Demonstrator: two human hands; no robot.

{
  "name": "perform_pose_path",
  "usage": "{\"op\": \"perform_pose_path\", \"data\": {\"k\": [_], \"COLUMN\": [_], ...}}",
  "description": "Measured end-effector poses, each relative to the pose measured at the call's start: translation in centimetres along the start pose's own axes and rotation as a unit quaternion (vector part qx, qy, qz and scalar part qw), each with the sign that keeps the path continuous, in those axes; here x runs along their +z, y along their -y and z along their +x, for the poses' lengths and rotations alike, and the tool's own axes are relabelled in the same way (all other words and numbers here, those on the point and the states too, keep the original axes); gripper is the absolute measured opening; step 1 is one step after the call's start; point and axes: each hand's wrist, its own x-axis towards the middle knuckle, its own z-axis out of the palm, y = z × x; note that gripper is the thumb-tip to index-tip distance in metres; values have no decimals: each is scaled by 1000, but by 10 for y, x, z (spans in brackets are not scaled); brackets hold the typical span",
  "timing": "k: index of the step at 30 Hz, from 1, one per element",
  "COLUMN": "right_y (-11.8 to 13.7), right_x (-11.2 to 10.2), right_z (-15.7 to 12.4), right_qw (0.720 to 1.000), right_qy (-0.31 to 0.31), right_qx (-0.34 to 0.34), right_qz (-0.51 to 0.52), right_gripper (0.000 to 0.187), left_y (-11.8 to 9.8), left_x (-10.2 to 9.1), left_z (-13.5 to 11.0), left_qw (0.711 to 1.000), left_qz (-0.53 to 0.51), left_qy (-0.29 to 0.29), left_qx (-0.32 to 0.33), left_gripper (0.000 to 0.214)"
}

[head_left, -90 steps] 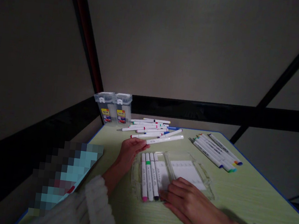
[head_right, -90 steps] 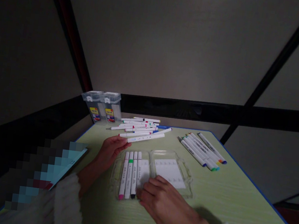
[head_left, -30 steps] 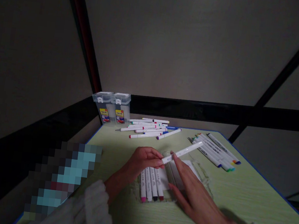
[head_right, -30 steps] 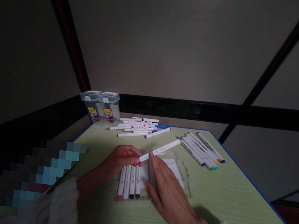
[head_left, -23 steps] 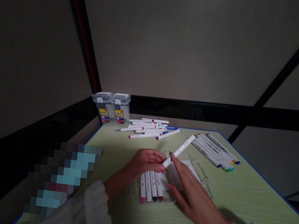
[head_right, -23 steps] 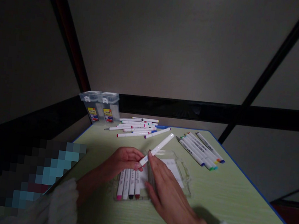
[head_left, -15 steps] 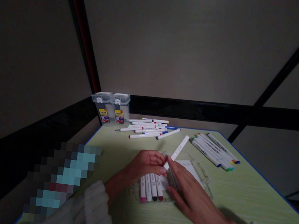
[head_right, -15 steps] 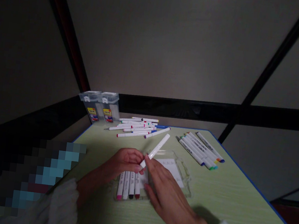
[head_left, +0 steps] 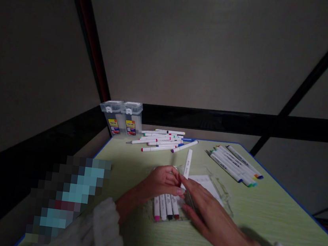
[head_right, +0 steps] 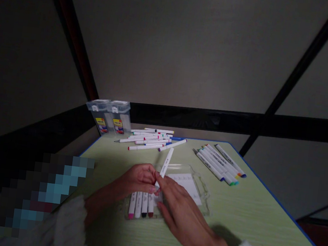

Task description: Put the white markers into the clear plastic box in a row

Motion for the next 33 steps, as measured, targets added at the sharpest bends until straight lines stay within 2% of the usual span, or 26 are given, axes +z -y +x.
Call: {"op": "perform_pose_path", "data": {"k": [19, 26, 33], "right_y": [3, 4, 4], "right_x": [-4, -6, -5], "right_z": [-1, 0, -1], "right_qw": [1000, 1000, 1000], "right_qy": [-5, -7, 2], "right_qx": [-8, -19, -17], "right_qz": [7, -9, -12], "right_gripper": [56, 52, 43], "left_y": [0, 3, 5], "left_x": [-4, -4, -6], "left_z": [0, 5, 9], "left_qw": [999, 1000, 996], "left_qz": [22, 12, 24], "left_qy": [27, -7, -66], "left_qx": [4, 24, 47], "left_gripper": [38, 34, 34]}}
